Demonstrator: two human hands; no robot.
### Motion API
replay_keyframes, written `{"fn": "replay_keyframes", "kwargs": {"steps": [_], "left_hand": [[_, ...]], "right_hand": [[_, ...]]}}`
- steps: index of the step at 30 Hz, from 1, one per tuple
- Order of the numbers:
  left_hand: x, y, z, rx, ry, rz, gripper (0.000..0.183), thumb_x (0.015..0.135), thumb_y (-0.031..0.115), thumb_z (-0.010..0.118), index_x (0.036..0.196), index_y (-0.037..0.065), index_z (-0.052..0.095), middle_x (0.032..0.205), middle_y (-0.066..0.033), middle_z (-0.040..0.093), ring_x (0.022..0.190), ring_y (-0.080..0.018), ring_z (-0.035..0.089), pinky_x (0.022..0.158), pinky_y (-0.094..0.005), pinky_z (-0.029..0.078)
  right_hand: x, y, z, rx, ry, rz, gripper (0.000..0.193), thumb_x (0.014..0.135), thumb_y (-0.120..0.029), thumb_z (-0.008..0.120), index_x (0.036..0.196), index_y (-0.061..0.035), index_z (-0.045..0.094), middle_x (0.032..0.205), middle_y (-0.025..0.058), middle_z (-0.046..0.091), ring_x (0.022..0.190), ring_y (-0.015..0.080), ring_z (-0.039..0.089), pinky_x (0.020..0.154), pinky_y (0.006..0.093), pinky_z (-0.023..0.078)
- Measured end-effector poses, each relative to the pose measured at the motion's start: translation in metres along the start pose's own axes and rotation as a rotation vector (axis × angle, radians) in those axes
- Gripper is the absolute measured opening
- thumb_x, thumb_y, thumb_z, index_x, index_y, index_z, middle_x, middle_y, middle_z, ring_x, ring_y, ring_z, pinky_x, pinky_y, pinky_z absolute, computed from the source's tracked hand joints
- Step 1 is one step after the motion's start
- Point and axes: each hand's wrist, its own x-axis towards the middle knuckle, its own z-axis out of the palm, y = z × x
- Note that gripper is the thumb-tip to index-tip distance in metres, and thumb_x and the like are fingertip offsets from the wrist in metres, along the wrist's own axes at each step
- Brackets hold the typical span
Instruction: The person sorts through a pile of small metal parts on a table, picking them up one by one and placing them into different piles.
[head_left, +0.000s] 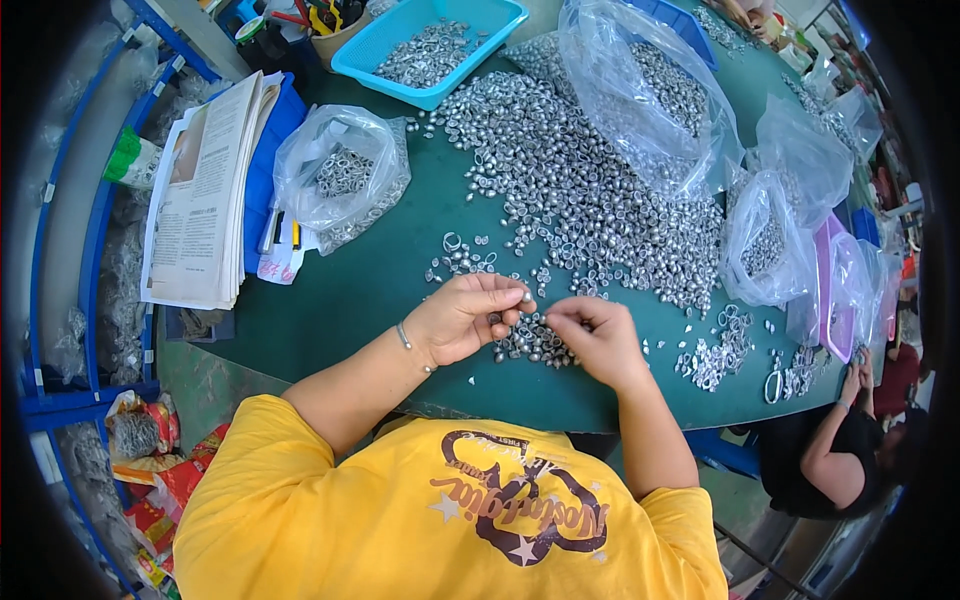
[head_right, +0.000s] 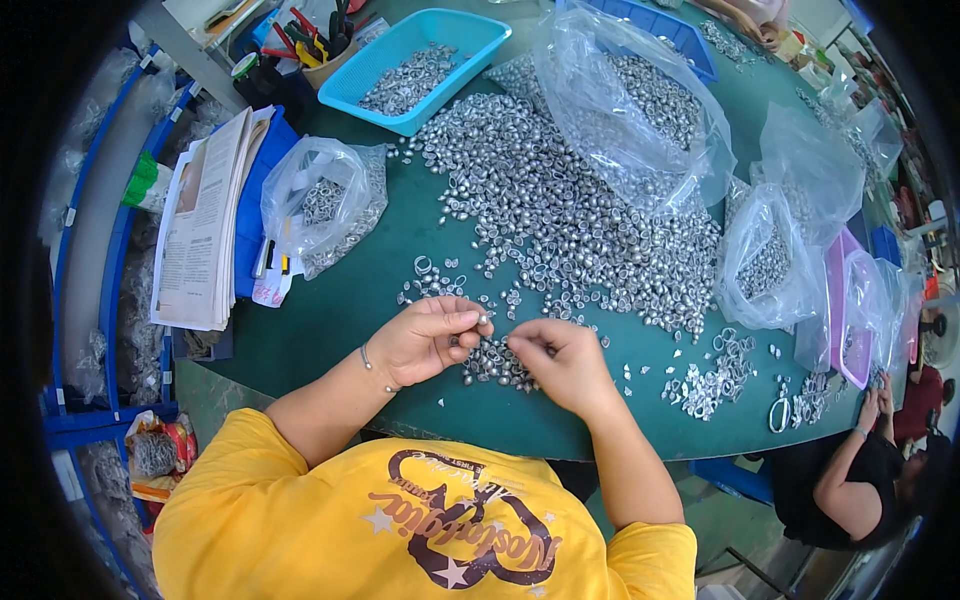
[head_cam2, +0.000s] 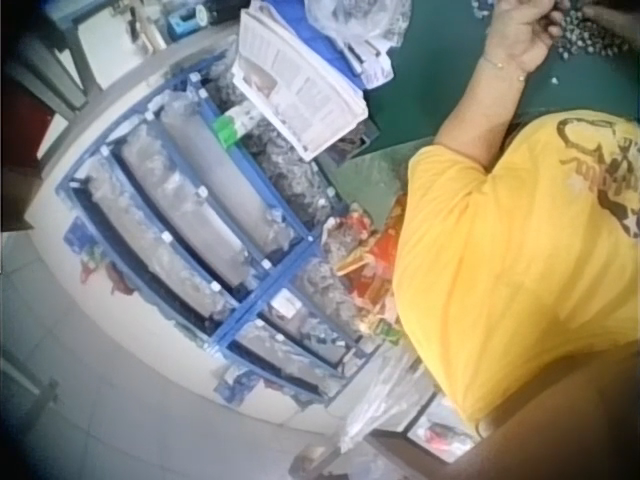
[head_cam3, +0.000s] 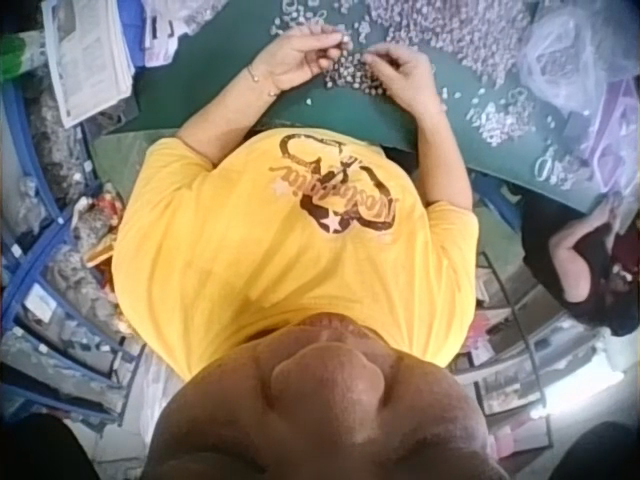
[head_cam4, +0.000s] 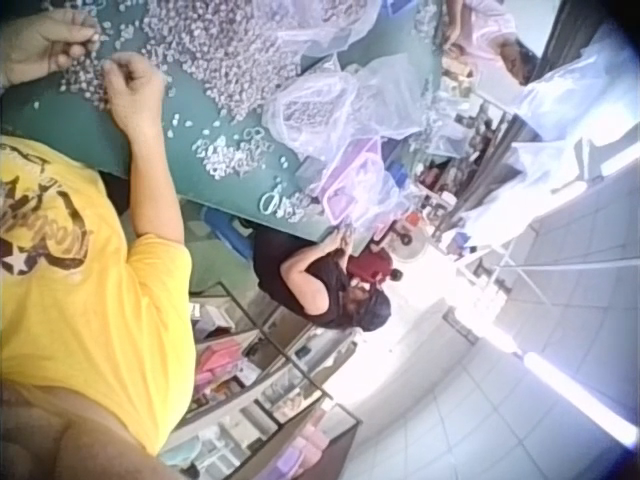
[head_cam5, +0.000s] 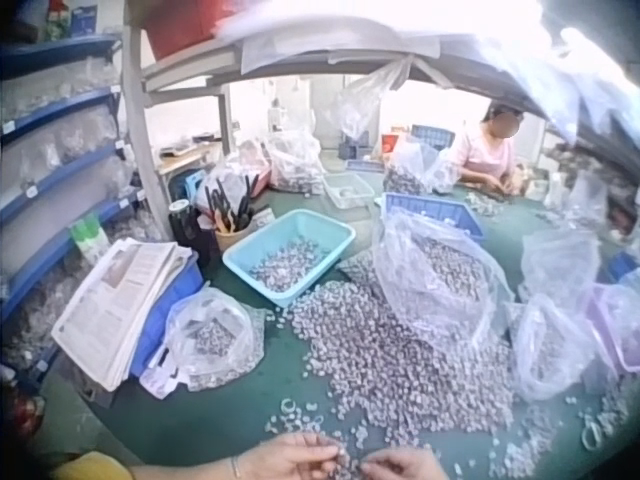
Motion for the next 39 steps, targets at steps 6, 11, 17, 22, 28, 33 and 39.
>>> {"fn": "replay_keyframes", "kwargs": {"steps": [6,11,17,22,28,33,39], "left_hand": [[-0.003,-0.003,-0.003,0.009,0.02,0.003,0.01,0.089,0.008,0.053,0.093,0.002,0.06,0.09,-0.0087,0.063,0.074,-0.0096,0.059,0.062,-0.0207,0.049],[-0.008,0.011,-0.004,0.021,0.08,0.124,0.011,0.085,0.008,0.05,0.09,0.003,0.058,0.09,-0.0107,0.062,0.076,-0.0147,0.061,0.06,-0.0218,0.048],[0.003,0.003,0.004,1.581,0.209,0.62,0.007,0.075,0.004,0.065,0.081,0.006,0.069,0.073,-0.0036,0.058,0.062,-0.0156,0.057,0.058,-0.0259,0.046],[0.01,-0.004,0.004,1.876,0.096,0.775,0.011,0.068,0.003,0.068,0.079,0.006,0.064,0.073,-0.0085,0.051,0.071,-0.0263,0.055,0.063,-0.0345,0.047],[0.011,-0.004,0.003,1.869,0.059,0.805,0.012,0.067,0.001,0.068,0.077,0.004,0.061,0.075,-0.0087,0.052,0.071,-0.0271,0.056,0.062,-0.0342,0.047],[0.009,-0.003,0.006,1.849,0.071,0.79,0.014,0.067,0.002,0.069,0.079,0.004,0.062,0.075,-0.009,0.052,0.07,-0.0275,0.056,0.062,-0.0345,0.047],[0.012,-0.005,0.004,1.858,0.049,0.779,0.016,0.068,0.003,0.07,0.082,0.004,0.062,0.076,-0.0101,0.052,0.071,-0.027,0.057,0.062,-0.0336,0.047]], "right_hand": [[-0.001,-0.007,0.008,-0.6,0.013,-0.272,0.01,0.079,-0.011,0.063,0.087,-0.005,0.064,0.069,0.0071,0.058,0.06,0.0237,0.059,0.055,0.0331,0.048],[-0.005,0.002,-0.019,0.857,-0.077,0.294,0.006,0.081,-0.006,0.06,0.084,0.0,0.062,0.068,-0.002,0.057,0.057,0.0036,0.048,0.049,0.0182,0.036],[-0.008,-0.008,0.001,-0.181,-0.051,-0.106,0.008,0.078,-0.01,0.064,0.082,-0.0041,0.067,0.072,0.0091,0.064,0.058,0.0209,0.06,0.055,0.0295,0.047],[-0.007,-0.014,0.018,-0.616,-0.001,-0.281,0.005,0.074,-0.008,0.06,0.078,-0.007,0.062,0.07,0.0091,0.057,0.061,0.0282,0.06,0.054,0.0371,0.049],[-0.013,-0.022,0.025,-0.817,-0.057,-0.234,0.003,0.07,-0.006,0.057,0.071,-0.0058,0.054,0.07,0.0098,0.057,0.063,0.0279,0.061,0.054,0.0376,0.049],[-0.011,-0.016,0.014,-0.466,0.013,-0.158,0.008,0.076,-0.011,0.063,0.083,-0.0064,0.063,0.071,0.0113,0.06,0.064,0.0284,0.06,0.056,0.0369,0.048],[-0.015,-0.016,0.0,-0.14,-0.061,-0.09,0.011,0.078,-0.009,0.066,0.088,-0.003,0.065,0.067,0.0055,0.058,0.056,0.0153,0.054,0.053,0.0256,0.044]]}}
